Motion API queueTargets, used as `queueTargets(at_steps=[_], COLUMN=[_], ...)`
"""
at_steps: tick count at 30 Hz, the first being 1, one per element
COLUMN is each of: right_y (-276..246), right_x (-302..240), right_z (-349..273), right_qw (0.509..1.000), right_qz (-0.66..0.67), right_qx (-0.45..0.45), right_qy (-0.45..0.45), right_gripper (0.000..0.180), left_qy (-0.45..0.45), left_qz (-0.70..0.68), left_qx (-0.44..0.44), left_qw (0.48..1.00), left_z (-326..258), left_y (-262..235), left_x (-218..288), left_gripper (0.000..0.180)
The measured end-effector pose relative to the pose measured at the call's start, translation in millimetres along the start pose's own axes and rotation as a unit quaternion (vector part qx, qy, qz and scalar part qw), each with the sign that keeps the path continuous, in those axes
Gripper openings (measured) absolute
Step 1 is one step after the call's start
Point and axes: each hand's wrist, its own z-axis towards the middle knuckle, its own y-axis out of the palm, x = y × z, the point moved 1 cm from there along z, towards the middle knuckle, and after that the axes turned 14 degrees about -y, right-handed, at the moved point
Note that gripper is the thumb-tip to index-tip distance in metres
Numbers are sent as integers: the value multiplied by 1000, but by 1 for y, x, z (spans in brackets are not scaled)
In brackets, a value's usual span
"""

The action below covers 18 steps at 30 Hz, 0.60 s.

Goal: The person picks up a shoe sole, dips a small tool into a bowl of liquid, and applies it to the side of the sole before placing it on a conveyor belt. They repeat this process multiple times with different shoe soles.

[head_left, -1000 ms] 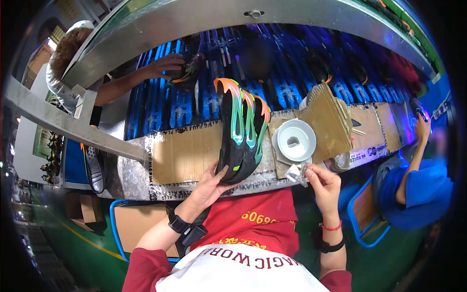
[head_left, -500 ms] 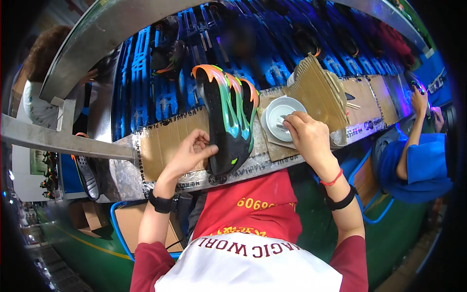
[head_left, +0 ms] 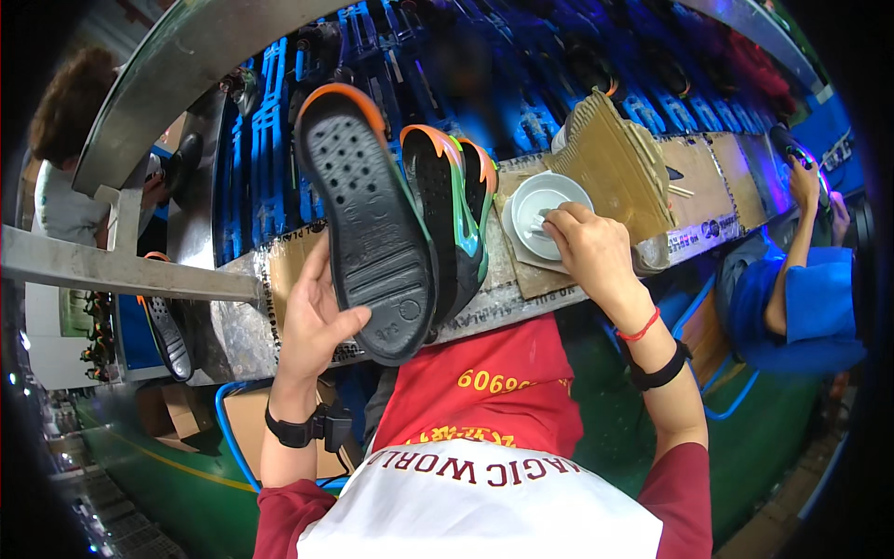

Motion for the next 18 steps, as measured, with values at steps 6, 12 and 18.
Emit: queueTargets(at_steps=[6, 12, 18], right_y=[-1, -19, -25], right_x=[0, -5, -6], right_z=[0, 5, -1], right_qw=[1000, 999, 997], right_qz=[-5, -7, 18], right_qx=[-8, 51, 79], right_qy=[-3, 1, 11], right_gripper=[10, 9, 8], left_qy=[-210, -128, 17], left_qz=[-444, -491, -145], left_qx=[-191, -286, -152], left_qw=[850, 813, 978], left_z=[-8, 6, 14], left_y=[12, 20, 27], left_x=[13, 4, -1], left_gripper=[89, 89, 83])
